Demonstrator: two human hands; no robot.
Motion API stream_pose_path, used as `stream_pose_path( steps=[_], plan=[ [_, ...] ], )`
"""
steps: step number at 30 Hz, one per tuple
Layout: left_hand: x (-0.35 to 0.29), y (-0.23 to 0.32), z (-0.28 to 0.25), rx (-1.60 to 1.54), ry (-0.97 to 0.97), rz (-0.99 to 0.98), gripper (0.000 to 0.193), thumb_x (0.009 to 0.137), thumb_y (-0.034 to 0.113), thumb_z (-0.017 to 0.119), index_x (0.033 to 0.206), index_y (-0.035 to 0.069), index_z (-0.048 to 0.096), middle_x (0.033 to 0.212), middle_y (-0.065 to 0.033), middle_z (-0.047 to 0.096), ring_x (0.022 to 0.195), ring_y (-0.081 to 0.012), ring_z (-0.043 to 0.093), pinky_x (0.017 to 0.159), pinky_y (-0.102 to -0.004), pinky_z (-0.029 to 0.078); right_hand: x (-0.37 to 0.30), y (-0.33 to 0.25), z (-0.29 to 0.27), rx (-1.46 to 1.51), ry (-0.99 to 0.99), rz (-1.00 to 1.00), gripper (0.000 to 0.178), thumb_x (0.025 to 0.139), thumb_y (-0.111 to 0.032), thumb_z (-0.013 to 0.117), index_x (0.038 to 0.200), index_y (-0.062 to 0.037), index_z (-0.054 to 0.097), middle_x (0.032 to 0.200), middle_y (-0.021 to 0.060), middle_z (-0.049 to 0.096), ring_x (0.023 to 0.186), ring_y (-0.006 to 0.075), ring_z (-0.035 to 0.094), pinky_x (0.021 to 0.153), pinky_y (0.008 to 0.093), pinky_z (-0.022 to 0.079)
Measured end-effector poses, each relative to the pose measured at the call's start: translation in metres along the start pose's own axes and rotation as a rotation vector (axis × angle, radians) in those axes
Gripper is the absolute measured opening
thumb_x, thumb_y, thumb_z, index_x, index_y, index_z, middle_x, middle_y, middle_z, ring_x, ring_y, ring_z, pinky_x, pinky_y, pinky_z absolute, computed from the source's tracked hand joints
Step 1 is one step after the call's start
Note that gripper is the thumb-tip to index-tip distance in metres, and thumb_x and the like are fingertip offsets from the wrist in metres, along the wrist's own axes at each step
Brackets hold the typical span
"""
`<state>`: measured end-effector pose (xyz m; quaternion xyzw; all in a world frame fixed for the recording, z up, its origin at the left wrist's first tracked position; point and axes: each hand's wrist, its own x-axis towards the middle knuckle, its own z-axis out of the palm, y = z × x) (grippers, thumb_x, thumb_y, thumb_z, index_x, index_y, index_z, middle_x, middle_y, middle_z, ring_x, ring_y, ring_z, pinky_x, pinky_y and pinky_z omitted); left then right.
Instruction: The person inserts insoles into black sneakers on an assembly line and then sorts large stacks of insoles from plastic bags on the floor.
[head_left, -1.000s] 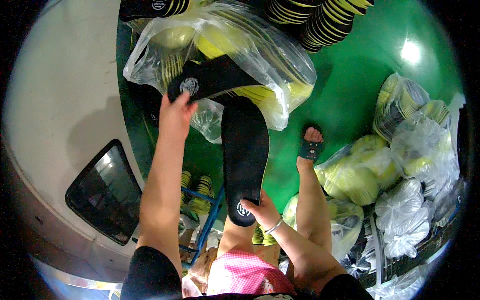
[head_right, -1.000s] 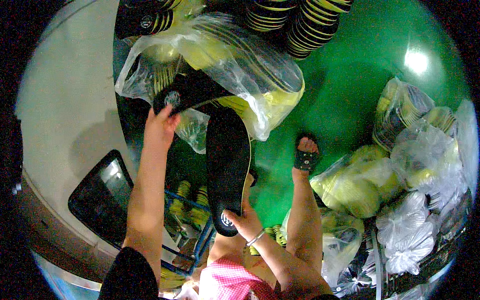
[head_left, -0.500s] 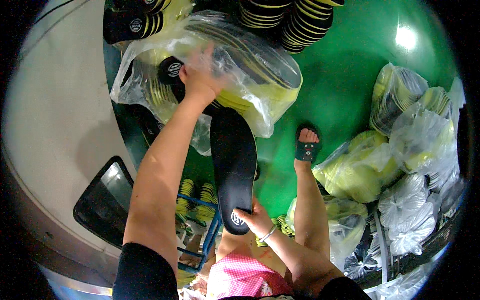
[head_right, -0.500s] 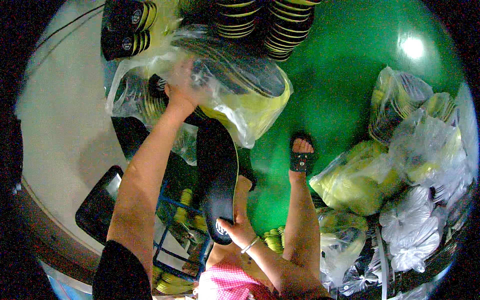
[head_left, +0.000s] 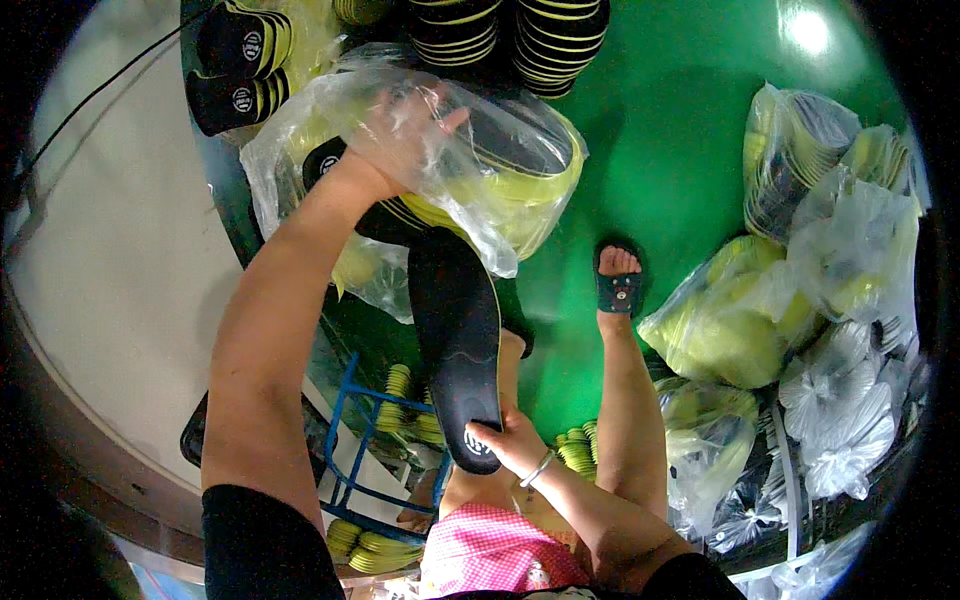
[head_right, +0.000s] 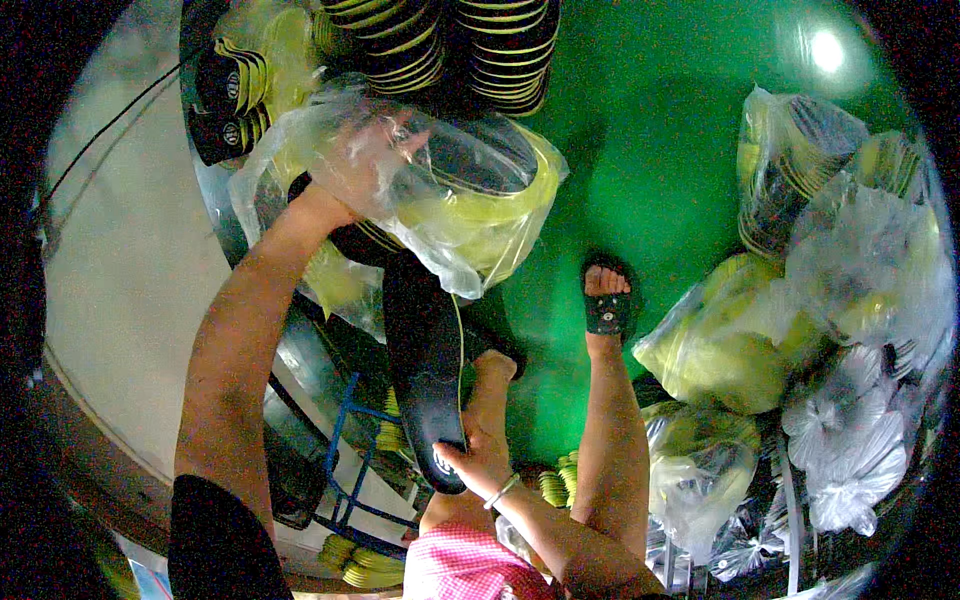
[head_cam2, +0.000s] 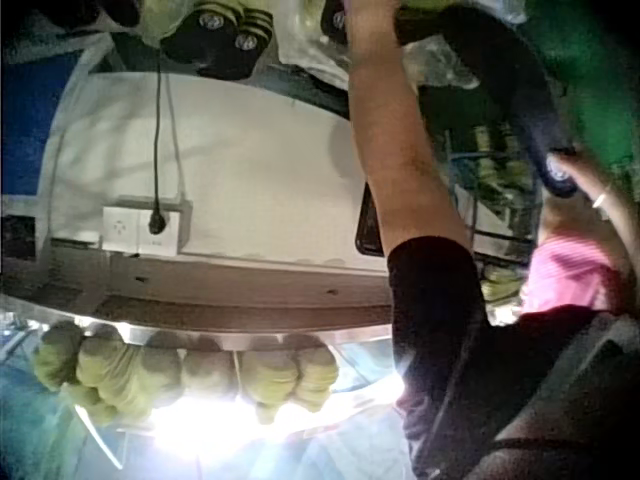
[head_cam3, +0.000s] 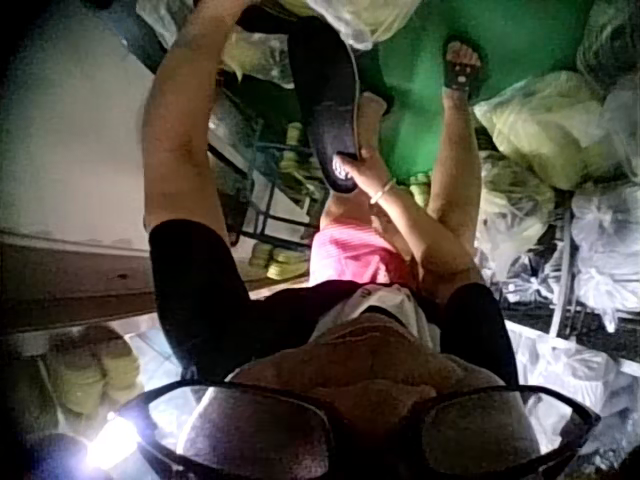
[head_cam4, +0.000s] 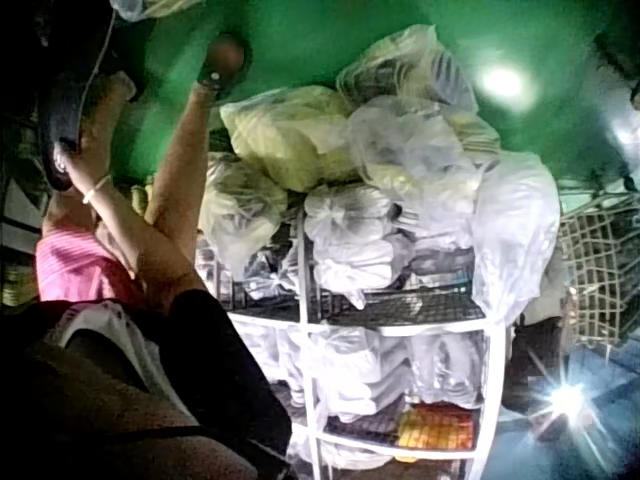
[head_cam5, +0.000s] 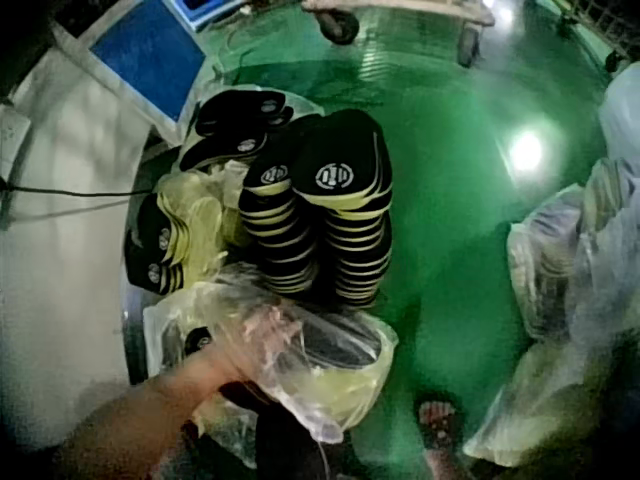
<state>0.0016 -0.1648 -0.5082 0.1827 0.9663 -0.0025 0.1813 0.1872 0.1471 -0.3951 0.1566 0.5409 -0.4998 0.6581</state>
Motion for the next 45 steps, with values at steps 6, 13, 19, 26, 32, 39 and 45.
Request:
stream_pose_path(
  steps=[6, 13, 19, 26, 32, 39, 45],
  plan=[
    [-0.001, -0.025, 0.006, 0.062, 0.187, -0.004, 0.044, 0.069, 0.022, 0.051, 0.112, 0.019, 0.047, 0.113, -0.0147, 0.045, 0.095, -0.0306, 0.050, 0.079, -0.0444, 0.040, 0.002, 0.002, 0.002, -0.035, 0.051, -0.038, 0.038, 0.070, -0.031, 0.061, 0.101, -0.0098, 0.053, 0.084, 0.0117, 0.060, 0.076, 0.0263, 0.057, 0.067, 0.0326, 0.044],
    [0.001, -0.020, 0.009, 0.079, 0.473, -0.033, 0.035, 0.064, 0.013, 0.051, 0.099, 0.011, 0.054, 0.094, -0.0130, 0.054, 0.086, -0.0288, 0.052, 0.074, -0.0419, 0.041, -0.002, -0.016, 0.002, 0.049, 0.009, -0.030, 0.035, 0.070, -0.026, 0.060, 0.098, -0.0056, 0.054, 0.081, 0.0122, 0.059, 0.074, 0.0252, 0.057, 0.066, 0.0313, 0.043],
    [-0.045, 0.024, -0.060, 0.117, -0.082, -0.195, 0.028, 0.070, 0.013, 0.049, 0.097, 0.006, 0.053, 0.087, -0.0122, 0.056, 0.078, -0.0266, 0.056, 0.062, -0.0378, 0.045, -0.001, -0.001, 0.000, 0.119, 0.068, 0.010, 0.033, 0.069, -0.022, 0.060, 0.096, -0.0048, 0.055, 0.082, 0.0110, 0.059, 0.076, 0.0249, 0.056, 0.069, 0.0321, 0.042],
    [-0.071, 0.080, -0.089, -0.342, -0.539, -0.676, 0.043, 0.067, 0.026, 0.061, 0.099, 0.000, 0.048, 0.081, -0.0142, 0.056, 0.072, -0.0289, 0.056, 0.061, -0.0394, 0.046, 0.000, -0.010, -0.003, 0.157, -0.035, -0.025, 0.042, 0.075, -0.010, 0.061, 0.112, -0.0030, 0.042, 0.097, 0.0033, 0.053, 0.087, 0.0100, 0.049, 0.077, 0.0241, 0.040],
    [-0.107, 0.129, 0.002, -0.259, 0.000, -0.627, 0.064, 0.061, 0.038, 0.066, 0.107, 0.001, 0.042, 0.104, -0.0163, 0.046, 0.094, -0.0264, 0.048, 0.083, -0.0359, 0.038, 0.006, -0.009, -0.003, 0.396, 0.018, 0.118, 0.043, 0.073, -0.007, 0.062, 0.111, -0.0024, 0.043, 0.099, 0.0028, 0.054, 0.087, 0.0107, 0.050, 0.078, 0.0240, 0.041],
    [-0.122, 0.093, 0.050, -1.513, 0.189, -0.891, 0.067, 0.064, 0.032, 0.070, 0.114, 0.002, 0.038, 0.114, -0.0109, 0.042, 0.106, -0.0226, 0.042, 0.090, -0.0327, 0.033, 0.007, -0.007, -0.005, 0.237, 0.014, 0.089, 0.057, 0.072, -0.018, 0.062, 0.119, -0.0064, 0.034, 0.097, 0.0082, 0.056, 0.086, 0.0190, 0.053, 0.076, 0.0278, 0.042],
    [-0.105, 0.069, 0.035, -1.256, -0.029, -0.746, 0.079, 0.058, 0.033, 0.075, 0.120, 0.002, 0.037, 0.118, -0.0128, 0.043, 0.111, -0.0236, 0.038, 0.094, -0.0331, 0.029, 0.007, -0.017, -0.010, 0.315, -0.026, 0.101, 0.064, 0.070, -0.016, 0.064, 0.122, -0.0049, 0.030, 0.103, 0.0090, 0.052, 0.092, 0.0183, 0.050, 0.081, 0.0286, 0.039]
  ],
)
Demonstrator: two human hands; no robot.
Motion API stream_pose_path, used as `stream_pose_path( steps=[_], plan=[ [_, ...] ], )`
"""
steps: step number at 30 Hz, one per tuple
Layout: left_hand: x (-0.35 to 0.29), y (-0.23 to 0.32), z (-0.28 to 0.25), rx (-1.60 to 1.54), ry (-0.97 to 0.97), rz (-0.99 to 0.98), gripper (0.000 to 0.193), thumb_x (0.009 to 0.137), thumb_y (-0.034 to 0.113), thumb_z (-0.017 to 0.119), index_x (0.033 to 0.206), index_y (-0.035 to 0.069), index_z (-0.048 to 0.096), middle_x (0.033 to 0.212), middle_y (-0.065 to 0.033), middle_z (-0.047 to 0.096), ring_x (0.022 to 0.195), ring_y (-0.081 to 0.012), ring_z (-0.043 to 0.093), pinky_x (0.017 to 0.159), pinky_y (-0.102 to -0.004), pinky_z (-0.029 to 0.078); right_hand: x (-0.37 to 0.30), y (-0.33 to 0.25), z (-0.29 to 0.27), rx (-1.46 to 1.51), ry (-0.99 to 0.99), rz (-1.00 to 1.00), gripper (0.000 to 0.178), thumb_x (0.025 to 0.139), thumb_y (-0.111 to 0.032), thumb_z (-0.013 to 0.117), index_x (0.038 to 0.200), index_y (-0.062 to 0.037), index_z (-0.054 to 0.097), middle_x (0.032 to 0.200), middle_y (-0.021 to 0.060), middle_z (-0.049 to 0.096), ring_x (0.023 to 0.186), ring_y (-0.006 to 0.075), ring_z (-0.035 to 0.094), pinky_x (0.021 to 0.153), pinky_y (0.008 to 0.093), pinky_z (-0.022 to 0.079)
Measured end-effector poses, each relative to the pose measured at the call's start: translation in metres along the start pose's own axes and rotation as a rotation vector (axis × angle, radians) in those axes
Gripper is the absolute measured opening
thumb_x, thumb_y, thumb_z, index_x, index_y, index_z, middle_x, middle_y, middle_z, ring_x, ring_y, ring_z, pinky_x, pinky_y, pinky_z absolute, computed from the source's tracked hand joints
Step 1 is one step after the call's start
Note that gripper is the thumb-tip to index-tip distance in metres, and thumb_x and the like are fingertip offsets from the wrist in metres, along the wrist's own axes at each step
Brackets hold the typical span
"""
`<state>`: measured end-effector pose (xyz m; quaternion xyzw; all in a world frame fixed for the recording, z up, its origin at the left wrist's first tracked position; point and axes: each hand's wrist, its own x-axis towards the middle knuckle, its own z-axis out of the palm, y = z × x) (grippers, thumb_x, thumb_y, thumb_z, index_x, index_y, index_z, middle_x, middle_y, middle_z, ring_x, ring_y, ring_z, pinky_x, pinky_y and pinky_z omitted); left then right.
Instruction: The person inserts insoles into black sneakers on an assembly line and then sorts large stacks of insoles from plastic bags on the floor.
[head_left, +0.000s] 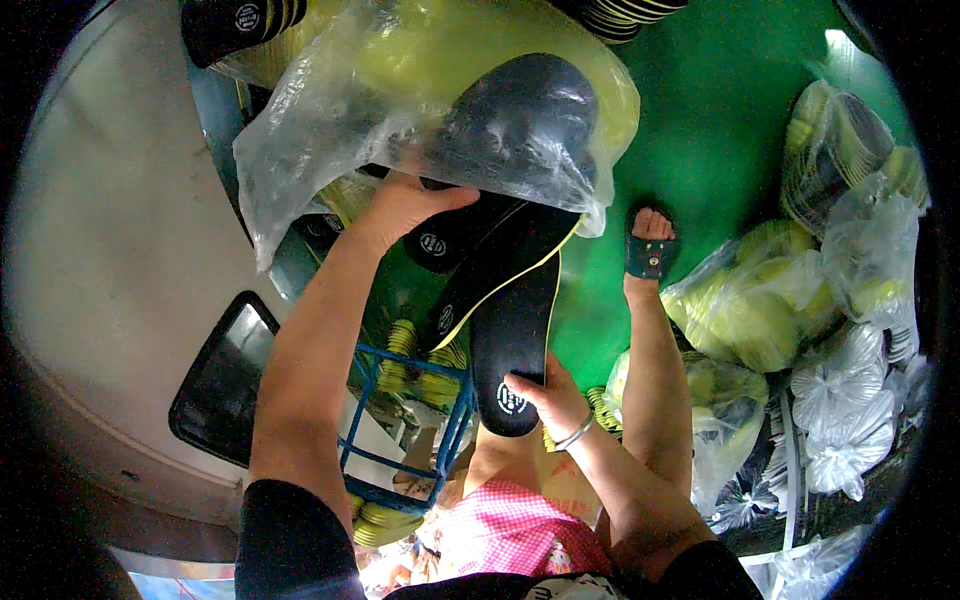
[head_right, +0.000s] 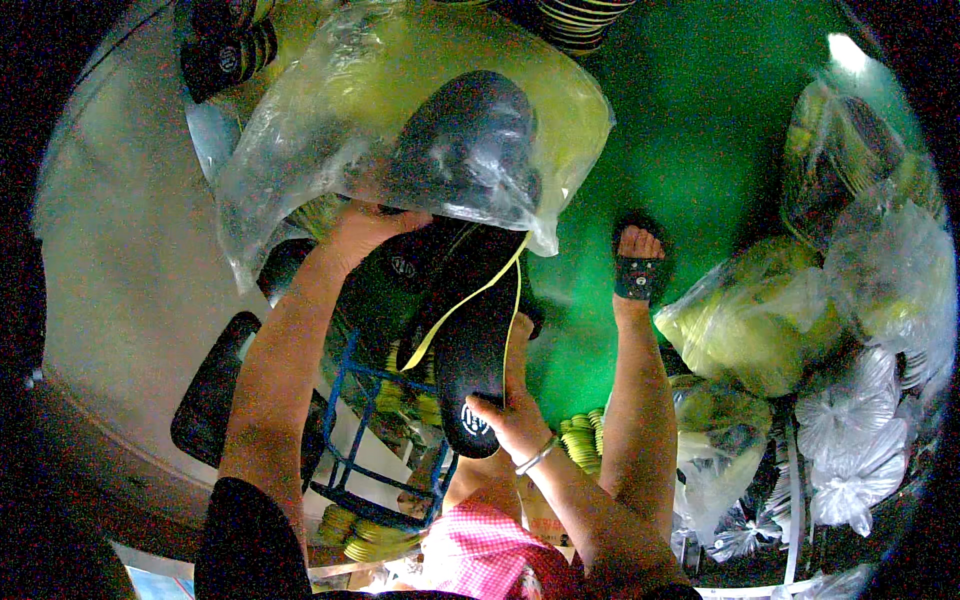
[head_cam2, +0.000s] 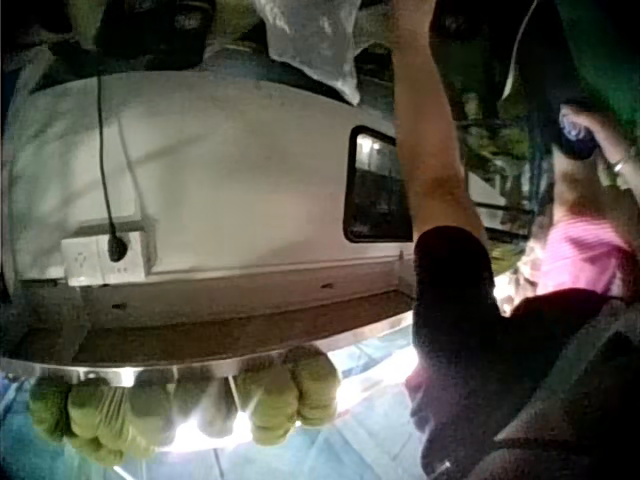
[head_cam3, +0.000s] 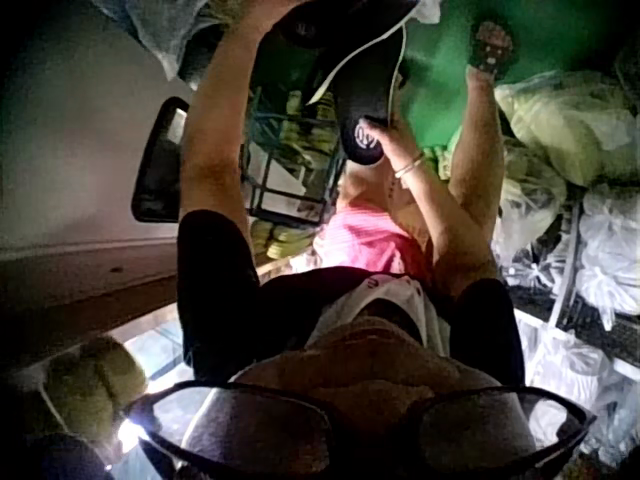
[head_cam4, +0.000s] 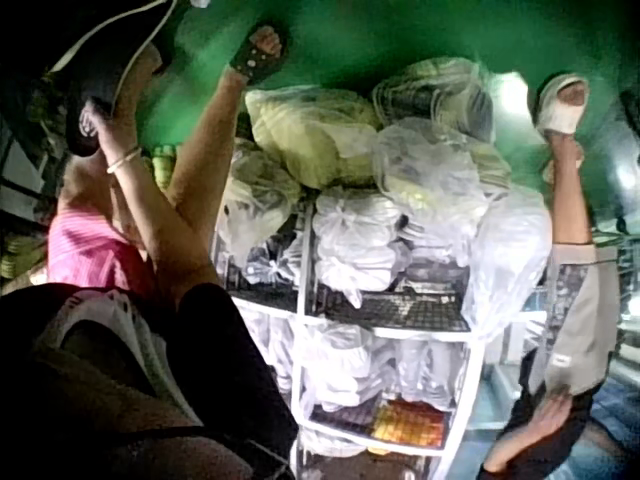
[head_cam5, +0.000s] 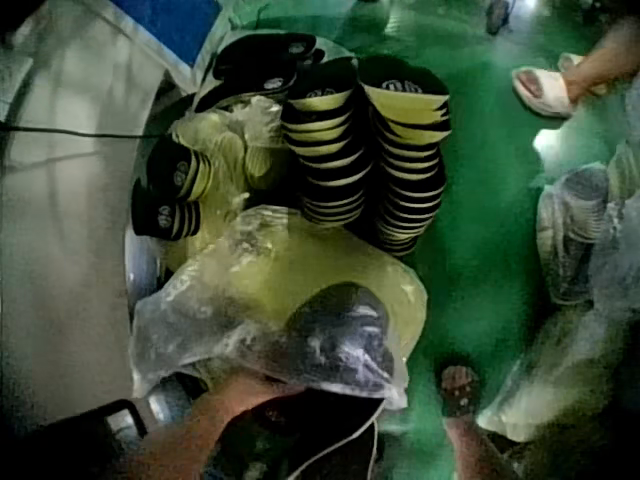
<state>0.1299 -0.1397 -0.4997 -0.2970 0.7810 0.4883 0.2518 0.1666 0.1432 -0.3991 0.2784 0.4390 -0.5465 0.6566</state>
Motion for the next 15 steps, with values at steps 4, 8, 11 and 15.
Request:
stream_pose_path(
  steps=[4, 8, 11, 15],
  plan=[
    [-0.009, 0.025, -0.010, -0.182, -0.136, -0.212, 0.080, 0.057, 0.030, 0.075, 0.121, 0.003, 0.036, 0.120, -0.0123, 0.043, 0.113, -0.0222, 0.037, 0.095, -0.0334, 0.027, 0.003, -0.010, 0.004, 0.071, -0.038, 0.083, 0.065, 0.069, -0.015, 0.065, 0.123, -0.0049, 0.030, 0.104, 0.0083, 0.052, 0.092, 0.0185, 0.049, 0.082, 0.0288, 0.038],
    [-0.008, 0.028, -0.021, -0.504, -0.198, -0.358, 0.065, 0.060, 0.012, 0.071, 0.117, 0.004, 0.041, 0.115, -0.0086, 0.047, 0.107, -0.0231, 0.043, 0.093, -0.0345, 0.031, 0.003, -0.012, 0.002, 0.065, -0.050, 0.060, 0.064, 0.069, -0.015, 0.065, 0.122, -0.0051, 0.031, 0.104, 0.0078, 0.052, 0.092, 0.0184, 0.049, 0.082, 0.0292, 0.039],
    [-0.015, 0.026, -0.055, -0.835, -0.316, -0.524, 0.056, 0.057, 0.002, 0.068, 0.110, 0.005, 0.049, 0.106, -0.0070, 0.054, 0.097, -0.0220, 0.051, 0.087, -0.0339, 0.038, 0.002, -0.012, 0.001, 0.046, -0.054, 0.075, 0.062, 0.069, -0.014, 0.065, 0.121, -0.0048, 0.033, 0.103, 0.0077, 0.053, 0.092, 0.0183, 0.050, 0.082, 0.0292, 0.039],
    [-0.044, 0.010, -0.067, -0.775, -0.328, -0.755, 0.051, 0.060, 0.011, 0.071, 0.106, 0.004, 0.051, 0.099, -0.0078, 0.057, 0.086, -0.0188, 0.056, 0.074, -0.0320, 0.046, 0.001, -0.017, 0.008, 0.002, -0.086, 0.095, 0.055, 0.068, -0.015, 0.065, 0.116, -0.0034, 0.039, 0.102, 0.0082, 0.054, 0.091, 0.0179, 0.051, 0.082, 0.0288, 0.039]
  ],
)
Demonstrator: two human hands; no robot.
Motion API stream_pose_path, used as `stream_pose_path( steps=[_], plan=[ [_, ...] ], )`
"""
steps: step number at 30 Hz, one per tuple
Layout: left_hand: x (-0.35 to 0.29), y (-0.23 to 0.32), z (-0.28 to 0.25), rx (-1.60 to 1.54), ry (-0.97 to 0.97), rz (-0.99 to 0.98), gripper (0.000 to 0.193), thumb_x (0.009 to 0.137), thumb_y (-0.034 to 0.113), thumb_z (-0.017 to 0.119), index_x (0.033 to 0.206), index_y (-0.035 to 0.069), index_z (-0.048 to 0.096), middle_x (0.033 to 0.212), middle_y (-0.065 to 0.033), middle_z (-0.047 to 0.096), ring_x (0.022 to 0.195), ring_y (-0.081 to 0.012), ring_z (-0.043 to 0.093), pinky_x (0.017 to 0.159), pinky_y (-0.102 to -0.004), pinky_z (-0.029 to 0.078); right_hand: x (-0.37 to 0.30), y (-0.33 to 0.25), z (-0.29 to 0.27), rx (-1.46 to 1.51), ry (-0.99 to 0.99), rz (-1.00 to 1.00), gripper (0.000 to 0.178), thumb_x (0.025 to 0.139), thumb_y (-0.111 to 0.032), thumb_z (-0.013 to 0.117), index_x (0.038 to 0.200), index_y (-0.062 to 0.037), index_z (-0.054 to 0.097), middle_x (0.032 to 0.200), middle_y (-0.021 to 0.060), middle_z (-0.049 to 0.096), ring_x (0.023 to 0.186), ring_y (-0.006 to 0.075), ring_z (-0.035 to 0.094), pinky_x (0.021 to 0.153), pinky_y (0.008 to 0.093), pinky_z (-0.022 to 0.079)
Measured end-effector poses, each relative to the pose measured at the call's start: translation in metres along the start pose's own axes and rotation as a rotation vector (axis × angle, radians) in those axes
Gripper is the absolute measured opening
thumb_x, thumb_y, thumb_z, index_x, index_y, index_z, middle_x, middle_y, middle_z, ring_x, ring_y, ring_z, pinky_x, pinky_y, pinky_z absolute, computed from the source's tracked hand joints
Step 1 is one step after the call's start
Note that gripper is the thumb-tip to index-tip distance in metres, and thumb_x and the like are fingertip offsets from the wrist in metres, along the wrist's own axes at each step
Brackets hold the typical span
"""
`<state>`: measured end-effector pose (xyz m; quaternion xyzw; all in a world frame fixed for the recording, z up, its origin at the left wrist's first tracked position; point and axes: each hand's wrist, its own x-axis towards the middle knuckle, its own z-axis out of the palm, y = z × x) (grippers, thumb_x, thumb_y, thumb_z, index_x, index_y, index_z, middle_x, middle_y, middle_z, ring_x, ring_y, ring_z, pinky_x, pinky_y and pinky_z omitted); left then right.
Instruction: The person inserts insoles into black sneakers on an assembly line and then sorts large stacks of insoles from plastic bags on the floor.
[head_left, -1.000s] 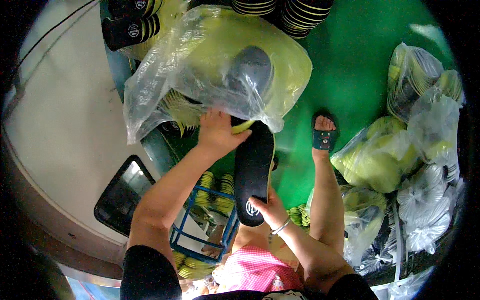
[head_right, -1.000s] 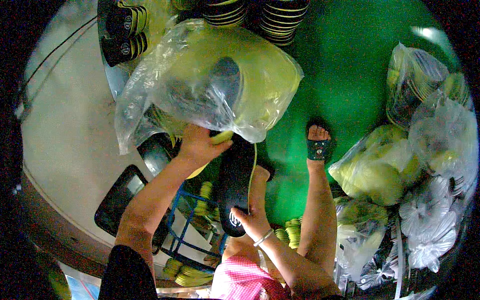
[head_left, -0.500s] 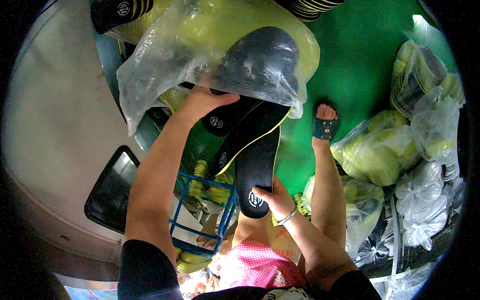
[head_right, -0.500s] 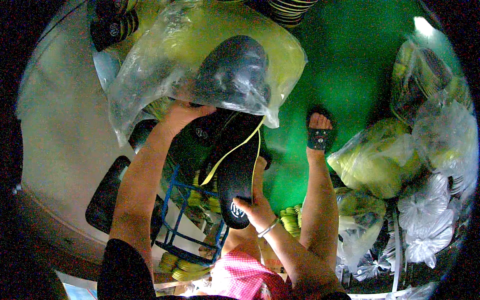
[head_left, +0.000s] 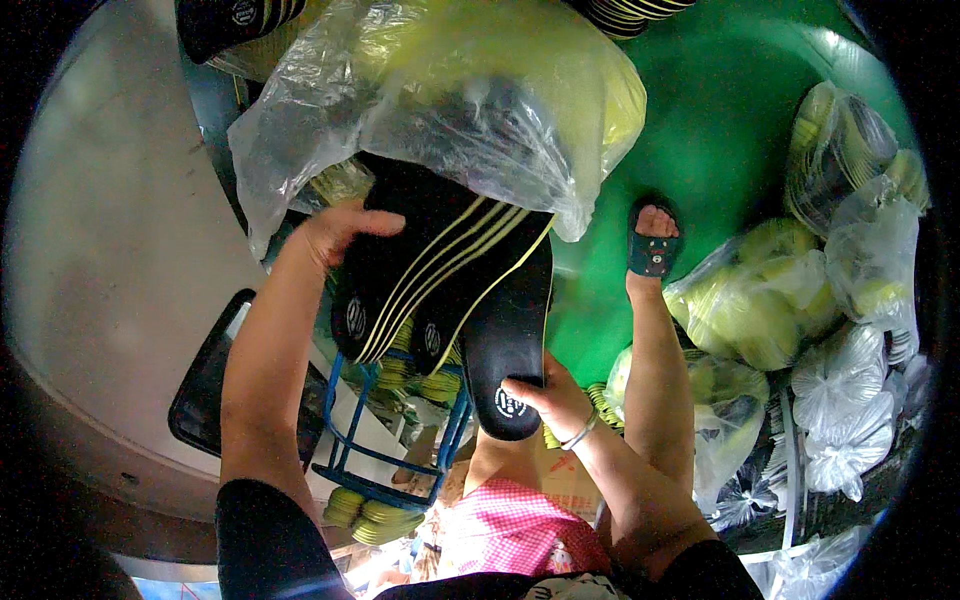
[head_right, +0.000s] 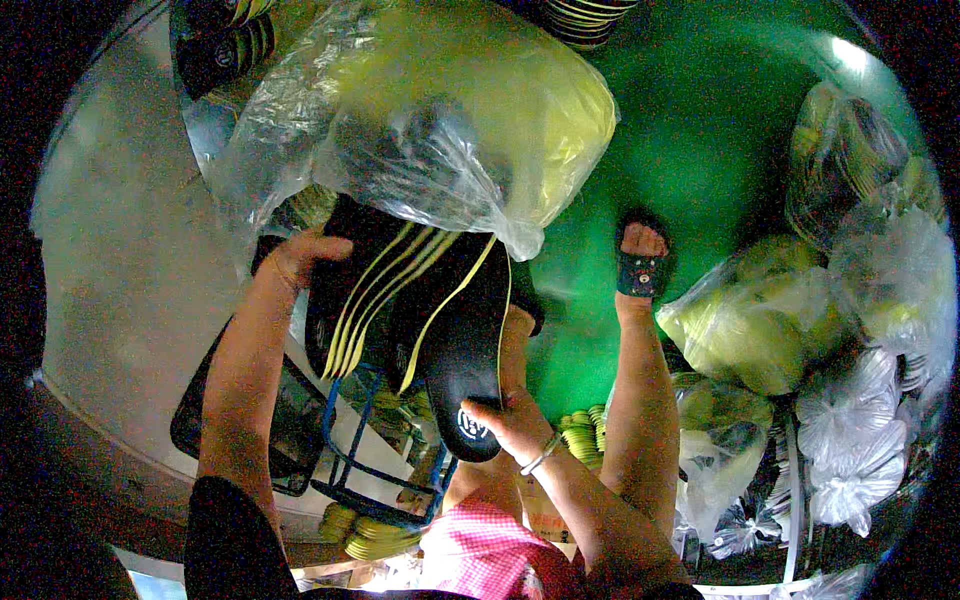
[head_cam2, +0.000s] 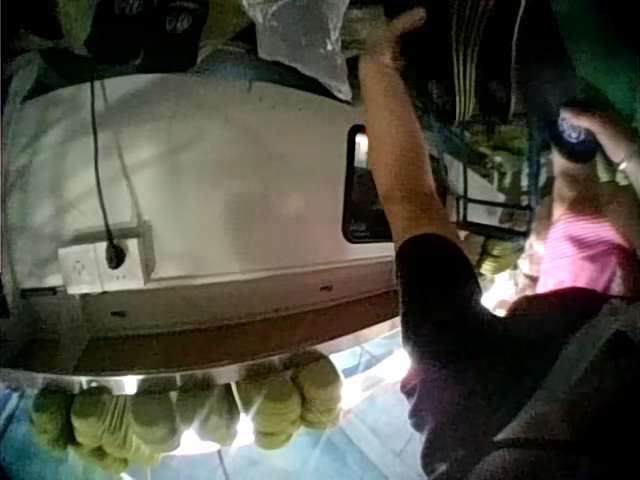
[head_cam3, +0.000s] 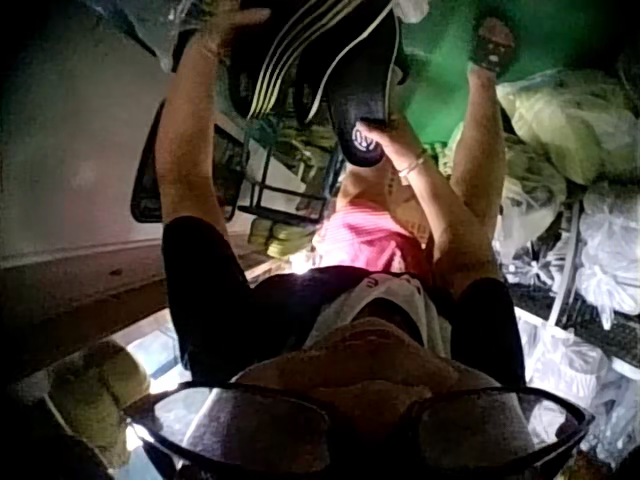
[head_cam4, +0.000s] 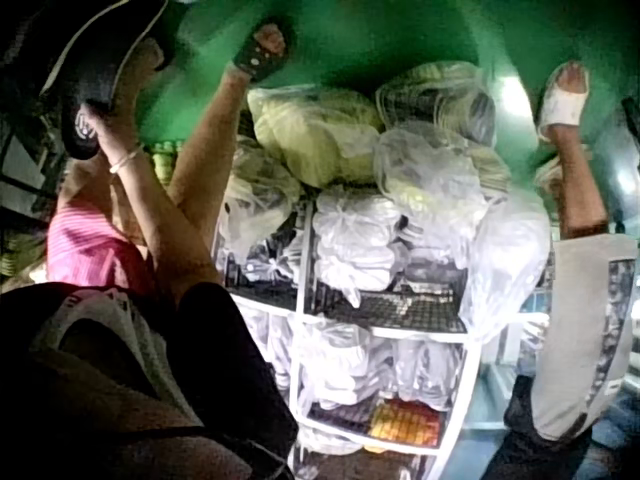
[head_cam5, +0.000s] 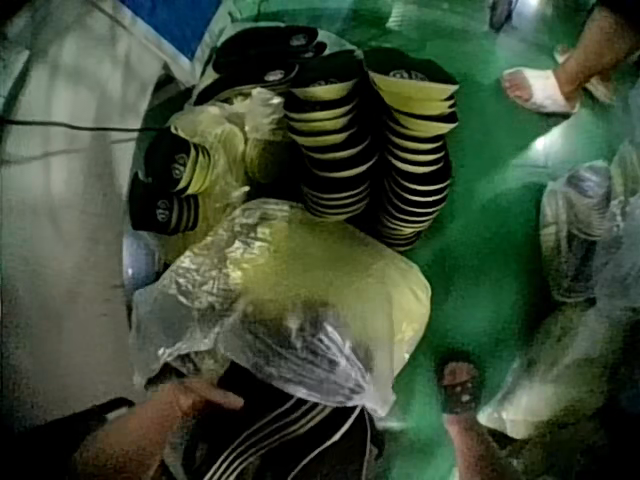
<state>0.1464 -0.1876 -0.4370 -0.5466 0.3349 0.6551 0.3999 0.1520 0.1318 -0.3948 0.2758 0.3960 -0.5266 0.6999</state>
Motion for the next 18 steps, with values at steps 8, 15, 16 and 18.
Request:
stream_pose_path(
  steps=[8, 15, 16, 18],
  plan=[
    [-0.018, -0.066, 0.066, 0.184, -0.035, -0.007, 0.072, 0.062, 0.025, 0.073, 0.120, 0.001, 0.037, 0.115, -0.0118, 0.047, 0.101, -0.0198, 0.046, 0.086, -0.0301, 0.036, 0.003, 0.019, -0.011, -0.313, 0.125, -0.103, 0.044, 0.070, -0.017, 0.062, 0.108, -0.0020, 0.045, 0.086, 0.0137, 0.059, 0.076, 0.0234, 0.057, 0.069, 0.0312, 0.045],
    [-0.077, -0.130, 0.078, -0.512, 0.336, 0.237, 0.063, 0.062, 0.010, 0.070, 0.117, 0.003, 0.042, 0.109, -0.0090, 0.051, 0.097, -0.0227, 0.050, 0.086, -0.0349, 0.039, -0.005, -0.008, -0.006, -0.361, 0.129, -0.206, 0.039, 0.075, -0.009, 0.055, 0.112, -0.0040, 0.043, 0.093, 0.0126, 0.057, 0.084, 0.0218, 0.055, 0.076, 0.0303, 0.042],
    [-0.086, -0.138, 0.069, -0.601, 0.415, 0.246, 0.062, 0.062, 0.009, 0.069, 0.117, 0.005, 0.042, 0.108, -0.0083, 0.051, 0.097, -0.0231, 0.051, 0.086, -0.0356, 0.039, -0.007, -0.019, -0.004, -0.339, 0.146, -0.302, 0.038, 0.077, -0.009, 0.054, 0.113, -0.0037, 0.043, 0.096, 0.0108, 0.057, 0.087, 0.0202, 0.054, 0.078, 0.0296, 0.041],
    [-0.100, -0.130, 0.059, -0.653, 0.691, 0.228, 0.058, 0.064, 0.006, 0.066, 0.117, 0.008, 0.043, 0.108, -0.0071, 0.051, 0.096, -0.0232, 0.051, 0.084, -0.0374, 0.041, -0.013, -0.038, 0.003, -0.144, 0.177, -0.419, 0.037, 0.080, -0.009, 0.054, 0.114, -0.0028, 0.042, 0.105, 0.0054, 0.053, 0.095, 0.0174, 0.050, 0.084, 0.0285, 0.037]
  ],
)
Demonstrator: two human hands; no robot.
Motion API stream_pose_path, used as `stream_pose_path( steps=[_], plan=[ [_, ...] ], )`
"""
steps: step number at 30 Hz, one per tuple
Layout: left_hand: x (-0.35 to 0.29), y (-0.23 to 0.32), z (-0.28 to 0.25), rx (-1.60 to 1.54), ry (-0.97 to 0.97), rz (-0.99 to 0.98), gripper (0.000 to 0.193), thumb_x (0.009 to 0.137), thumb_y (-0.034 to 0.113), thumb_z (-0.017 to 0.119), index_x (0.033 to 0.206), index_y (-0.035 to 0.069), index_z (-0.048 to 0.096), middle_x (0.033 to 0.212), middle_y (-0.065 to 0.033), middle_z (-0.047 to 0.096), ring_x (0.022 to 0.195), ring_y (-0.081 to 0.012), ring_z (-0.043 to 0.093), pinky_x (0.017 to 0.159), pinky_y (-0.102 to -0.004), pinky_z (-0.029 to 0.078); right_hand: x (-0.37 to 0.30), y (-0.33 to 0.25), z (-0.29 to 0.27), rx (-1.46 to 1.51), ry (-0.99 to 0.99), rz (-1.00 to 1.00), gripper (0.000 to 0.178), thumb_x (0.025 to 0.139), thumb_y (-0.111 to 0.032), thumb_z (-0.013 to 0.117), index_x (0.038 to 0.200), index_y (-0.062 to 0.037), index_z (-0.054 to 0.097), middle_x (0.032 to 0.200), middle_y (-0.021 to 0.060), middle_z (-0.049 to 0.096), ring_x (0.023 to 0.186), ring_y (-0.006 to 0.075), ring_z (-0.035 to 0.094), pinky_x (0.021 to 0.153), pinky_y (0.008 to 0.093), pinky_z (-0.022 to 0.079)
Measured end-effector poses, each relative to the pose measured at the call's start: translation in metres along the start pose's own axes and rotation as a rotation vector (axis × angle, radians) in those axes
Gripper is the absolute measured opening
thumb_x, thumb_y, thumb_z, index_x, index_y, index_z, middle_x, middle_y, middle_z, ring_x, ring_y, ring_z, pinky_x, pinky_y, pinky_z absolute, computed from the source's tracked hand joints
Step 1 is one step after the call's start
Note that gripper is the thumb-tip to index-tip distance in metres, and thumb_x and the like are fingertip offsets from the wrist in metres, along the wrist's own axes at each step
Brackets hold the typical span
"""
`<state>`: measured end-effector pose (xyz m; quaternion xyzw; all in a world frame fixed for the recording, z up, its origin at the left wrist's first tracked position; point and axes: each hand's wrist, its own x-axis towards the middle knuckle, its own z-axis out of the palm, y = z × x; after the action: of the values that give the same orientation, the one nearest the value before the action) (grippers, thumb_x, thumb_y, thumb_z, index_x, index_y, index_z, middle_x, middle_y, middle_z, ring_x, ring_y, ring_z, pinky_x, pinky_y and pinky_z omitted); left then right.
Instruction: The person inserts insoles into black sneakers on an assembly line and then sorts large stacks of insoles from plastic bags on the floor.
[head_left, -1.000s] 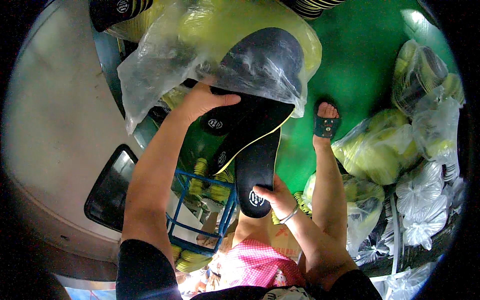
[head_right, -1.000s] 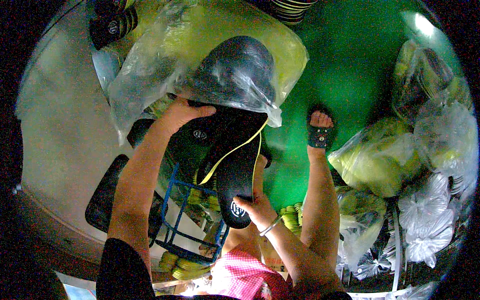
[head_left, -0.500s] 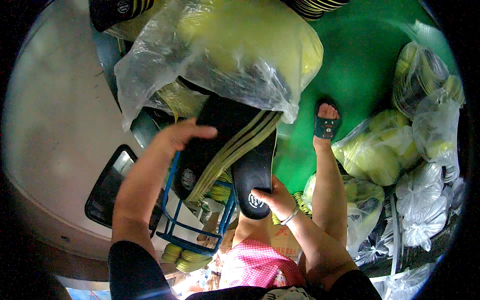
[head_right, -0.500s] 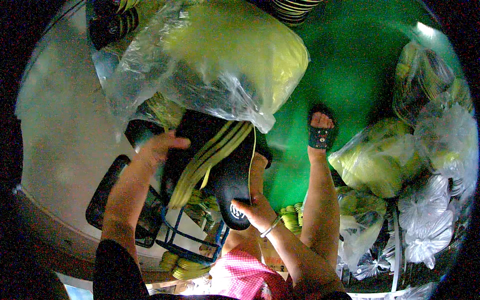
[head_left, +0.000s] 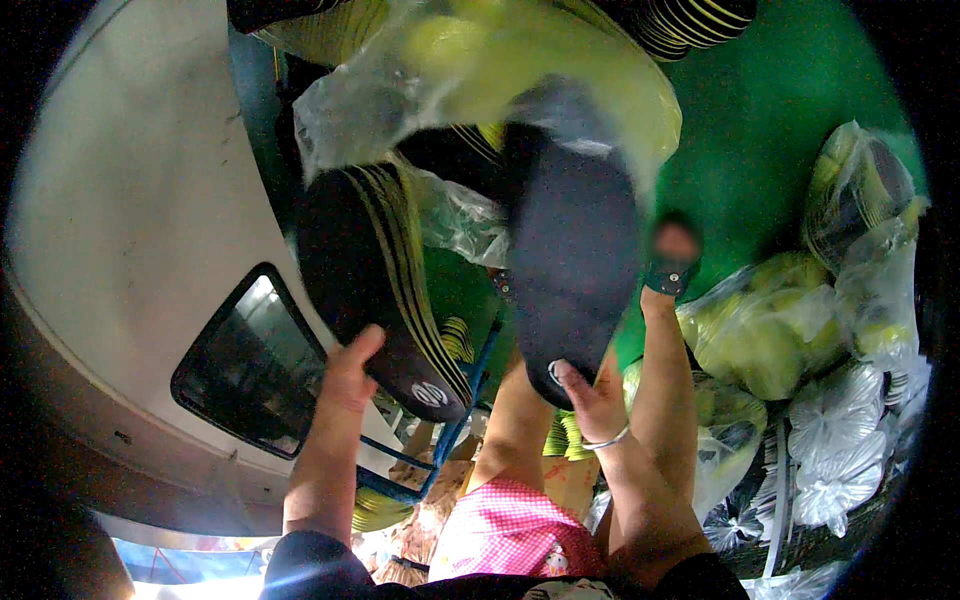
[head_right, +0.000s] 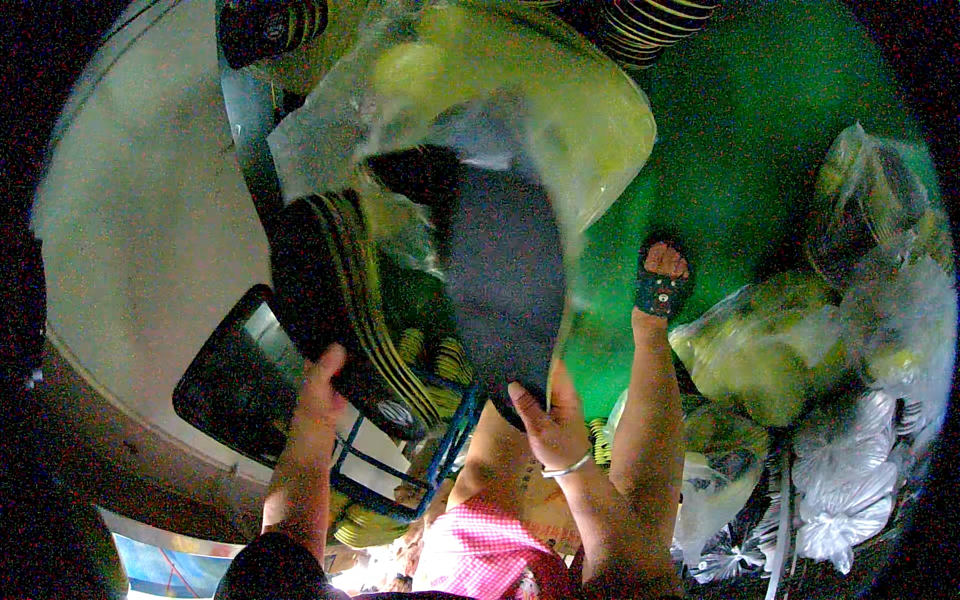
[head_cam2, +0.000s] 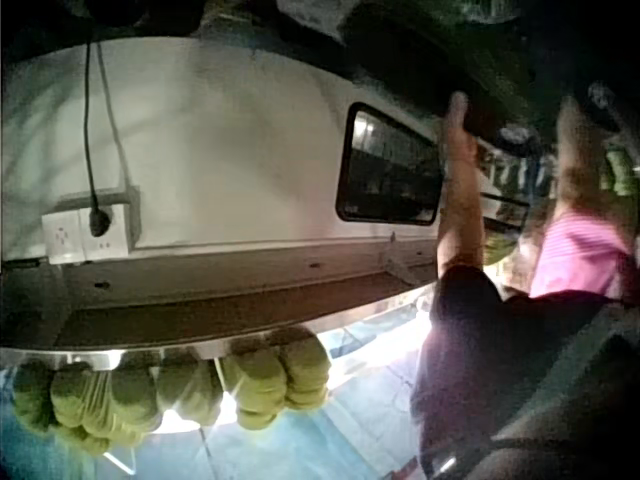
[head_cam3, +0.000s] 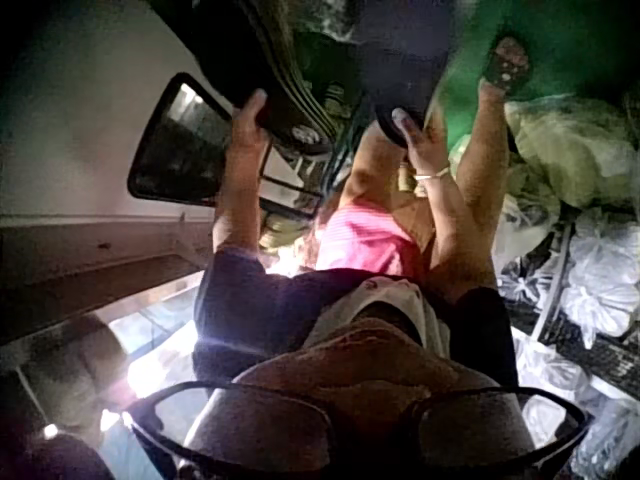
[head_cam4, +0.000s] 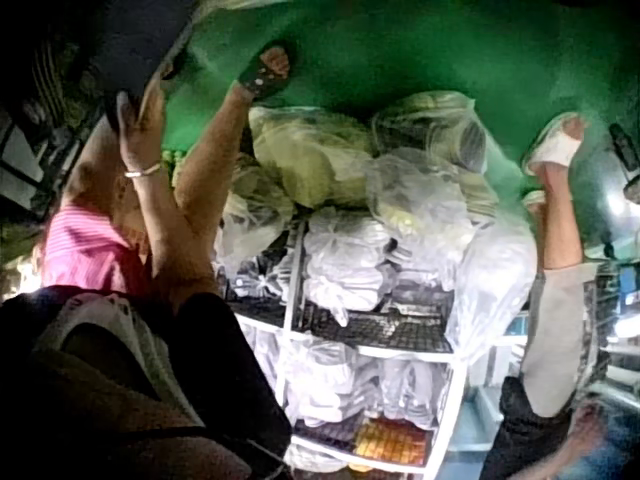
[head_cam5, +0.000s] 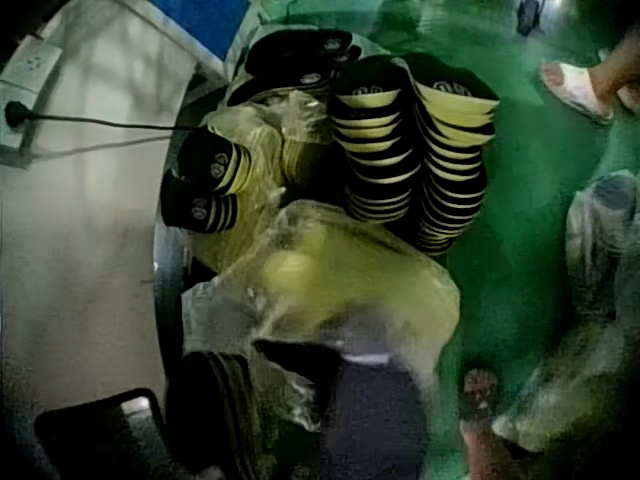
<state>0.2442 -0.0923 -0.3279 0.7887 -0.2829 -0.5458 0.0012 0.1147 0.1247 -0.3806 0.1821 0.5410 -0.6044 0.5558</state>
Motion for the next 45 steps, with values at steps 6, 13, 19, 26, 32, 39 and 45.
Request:
stream_pose_path(
  steps=[6, 13, 19, 26, 32, 39, 45],
  plan=[
    [0.005, 0.069, 0.027, -0.093, -0.318, 0.359, 0.046, 0.075, 0.010, 0.054, 0.118, 0.003, 0.039, 0.109, -0.0094, 0.051, 0.098, -0.0234, 0.051, 0.083, -0.0382, 0.043, 0.004, 0.002, -0.013, 0.233, 0.083, 0.053, 0.045, 0.077, -0.006, 0.058, 0.117, -0.0026, 0.038, 0.109, 0.0067, 0.050, 0.095, 0.0158, 0.050, 0.083, 0.0260, 0.040],
    [-0.003, 0.026, 0.003, -0.220, -0.500, -0.057, 0.051, 0.070, 0.011, 0.057, 0.117, 0.002, 0.040, 0.109, -0.0105, 0.052, 0.096, -0.0243, 0.053, 0.084, -0.0370, 0.042, 0.003, 0.010, -0.014, 0.188, 0.085, 0.053, 0.046, 0.077, -0.008, 0.058, 0.117, -0.0021, 0.037, 0.110, 0.0069, 0.049, 0.096, 0.0159, 0.050, 0.083, 0.0262, 0.040],
    [-0.013, 0.020, 0.069, -0.087, -0.277, -0.067, 0.040, 0.077, 0.018, 0.056, 0.114, 0.005, 0.046, 0.108, -0.0085, 0.053, 0.096, -0.0224, 0.052, 0.085, -0.0334, 0.040, 0.004, 0.010, -0.011, 0.172, 0.142, 0.002, 0.044, 0.077, -0.010, 0.058, 0.115, -0.0013, 0.038, 0.109, 0.0080, 0.049, 0.095, 0.0167, 0.050, 0.080, 0.0263, 0.041],
    [0.120, 0.032, 0.126, -0.494, -0.385, 0.125, 0.035, 0.079, 0.025, 0.055, 0.108, 0.005, 0.050, 0.107, -0.0084, 0.054, 0.096, -0.0250, 0.052, 0.083, -0.0394, 0.042, -0.001, 0.016, -0.014, 0.130, 0.251, -0.005, 0.046, 0.076, -0.014, 0.060, 0.115, -0.0009, 0.039, 0.109, 0.0089, 0.049, 0.093, 0.0192, 0.050, 0.084, 0.0286, 0.039],
    [0.205, 0.021, 0.091, -0.295, -0.312, 0.145, 0.037, 0.077, 0.012, 0.056, 0.112, 0.004, 0.045, 0.109, -0.0105, 0.051, 0.097, -0.0289, 0.049, 0.086, -0.0406, 0.040, -0.011, 0.017, -0.012, 0.145, 0.154, 0.060, 0.047, 0.075, -0.014, 0.060, 0.115, -0.0014, 0.039, 0.108, 0.0078, 0.050, 0.095, 0.0182, 0.049, 0.084, 0.0287, 0.038],
    [0.097, 0.011, 0.161, 0.484, 0.304, 0.877, 0.073, 0.070, 0.008, 0.059, 0.127, -0.002, 0.015, 0.123, -0.0176, 0.030, 0.114, -0.0327, 0.029, 0.095, -0.0363, 0.026, -0.008, 0.013, -0.017, 0.318, 0.152, 0.066, 0.048, 0.075, -0.011, 0.060, 0.117, -0.0023, 0.038, 0.108, 0.0075, 0.050, 0.094, 0.0174, 0.050, 0.083, 0.0281, 0.040],
    [0.115, 0.017, 0.170, 1.258, 0.251, 1.476, 0.070, 0.072, 0.024, 0.058, 0.127, 0.001, 0.021, 0.127, -0.0203, 0.025, 0.117, -0.0360, 0.024, 0.096, -0.0467, 0.017, -0.009, 0.007, -0.015, 0.328, 0.145, 0.090, 0.048, 0.074, -0.010, 0.060, 0.116, -0.0027, 0.039, 0.108, 0.0075, 0.050, 0.094, 0.0176, 0.050, 0.083, 0.0279, 0.040]
  ],
)
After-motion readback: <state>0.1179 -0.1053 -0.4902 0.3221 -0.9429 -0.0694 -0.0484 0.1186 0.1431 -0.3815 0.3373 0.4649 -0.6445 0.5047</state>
